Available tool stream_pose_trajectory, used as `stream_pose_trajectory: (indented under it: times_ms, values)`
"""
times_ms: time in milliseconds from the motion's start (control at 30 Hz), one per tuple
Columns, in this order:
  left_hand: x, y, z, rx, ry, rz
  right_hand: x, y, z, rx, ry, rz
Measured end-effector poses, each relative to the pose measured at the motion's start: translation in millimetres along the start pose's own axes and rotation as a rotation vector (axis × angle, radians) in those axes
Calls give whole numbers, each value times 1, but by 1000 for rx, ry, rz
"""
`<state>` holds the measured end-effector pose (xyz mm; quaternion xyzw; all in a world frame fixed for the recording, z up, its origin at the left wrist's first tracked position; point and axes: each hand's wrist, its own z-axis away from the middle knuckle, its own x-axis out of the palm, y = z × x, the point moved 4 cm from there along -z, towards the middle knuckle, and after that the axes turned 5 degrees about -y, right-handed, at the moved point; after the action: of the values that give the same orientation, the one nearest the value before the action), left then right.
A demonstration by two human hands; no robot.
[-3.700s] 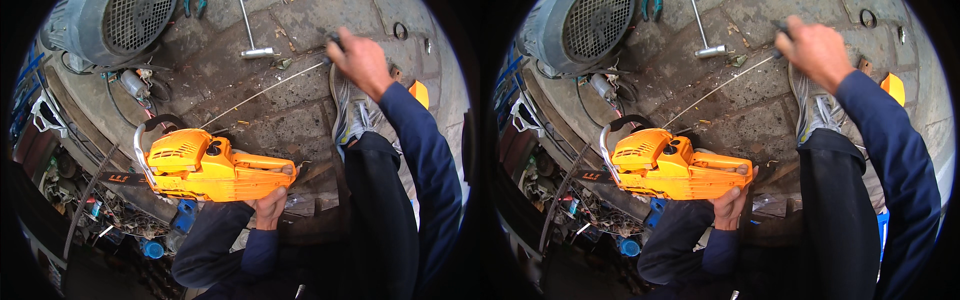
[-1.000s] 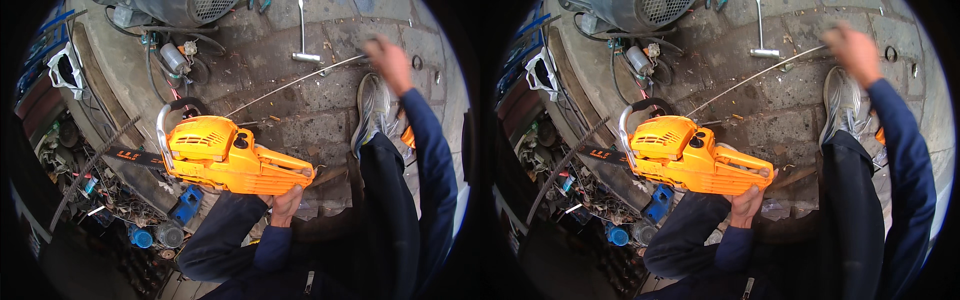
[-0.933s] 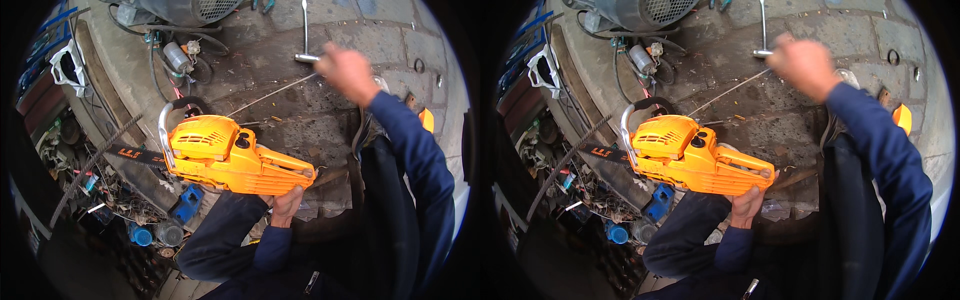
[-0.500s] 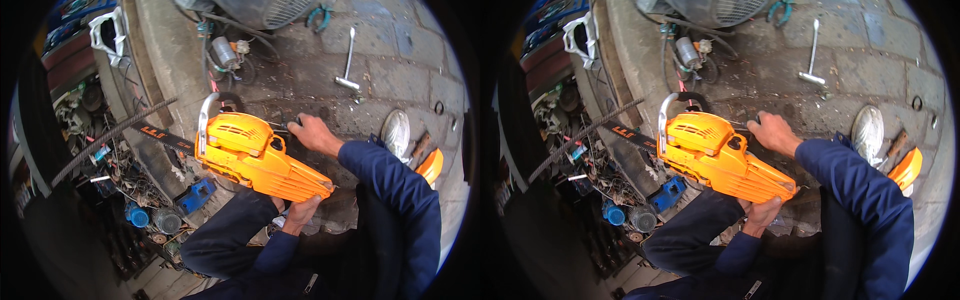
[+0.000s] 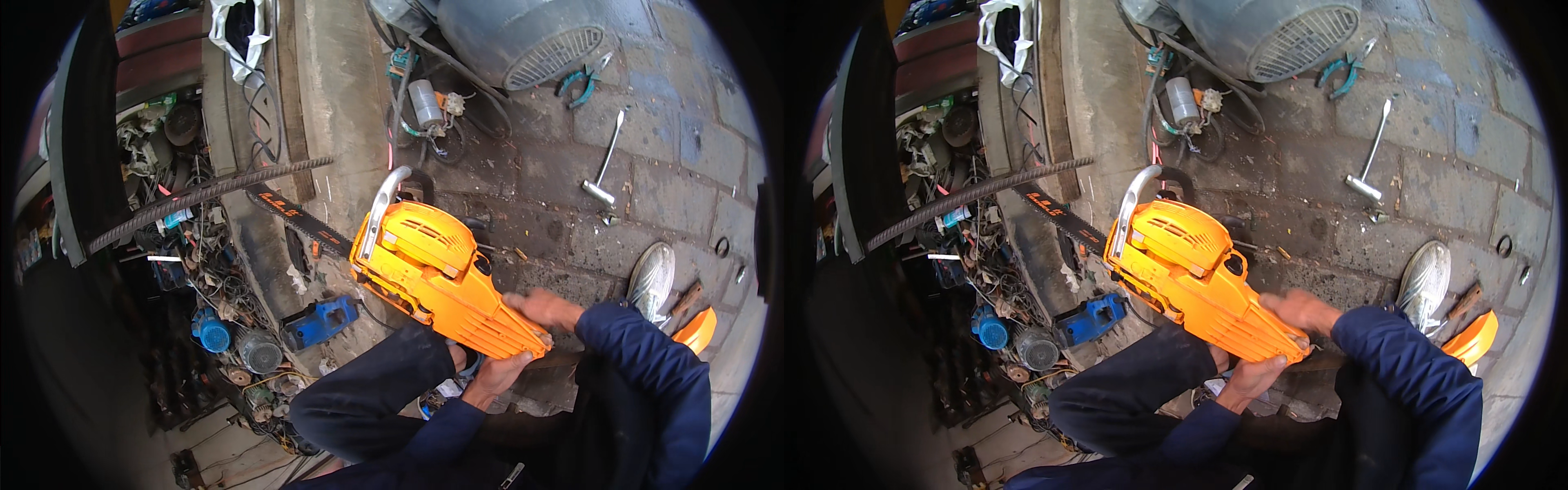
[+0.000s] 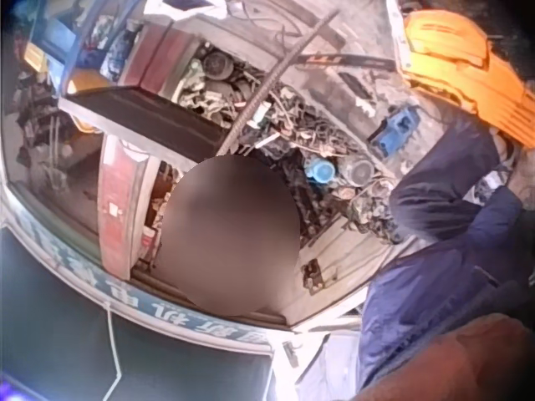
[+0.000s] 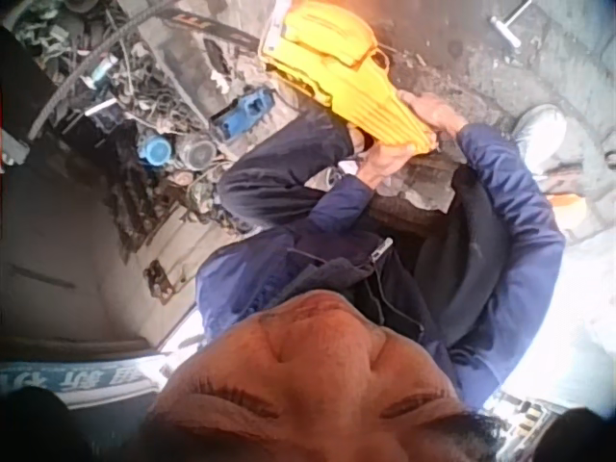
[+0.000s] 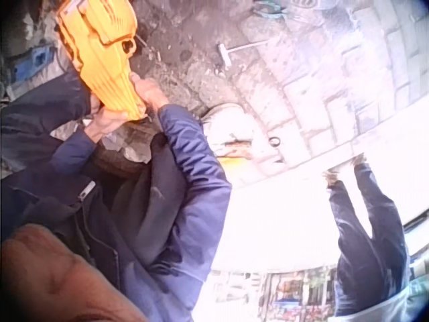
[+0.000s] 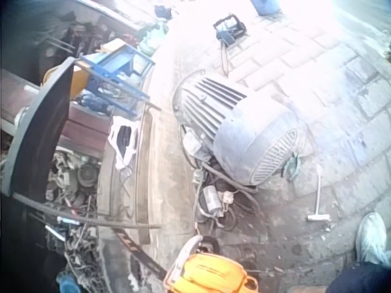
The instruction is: The person sits on the ground and attempts to start a yellow chainsaw by repeatedly pulling the starter cord. The person then opens the engine cover and adjusts internal components with their hands.
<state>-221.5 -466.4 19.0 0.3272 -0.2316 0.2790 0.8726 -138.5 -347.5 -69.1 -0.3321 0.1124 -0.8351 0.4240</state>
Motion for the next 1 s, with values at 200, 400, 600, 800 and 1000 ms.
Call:
stream_pose_trajectory:
  times_ms: [200, 400, 600, 800, 1000]
  values:
    - [11, -2, -1, 16, -65, 45, 29, 19, 7, -45, -496, -730]
    - [15, -12, 2, -15, 22, 257, 27, 36, -12, -31, -95, -385]
    - [40, 25, 51, -138, 351, 176, 48, 26, -11, -92, -153, -697]
    - [99, 224, 80, 26, 219, -850, 19, 53, -30, -150, -61, -677]
    - [86, 403, -77, 152, 658, -1773, 14, 25, -5, -113, 203, 33]
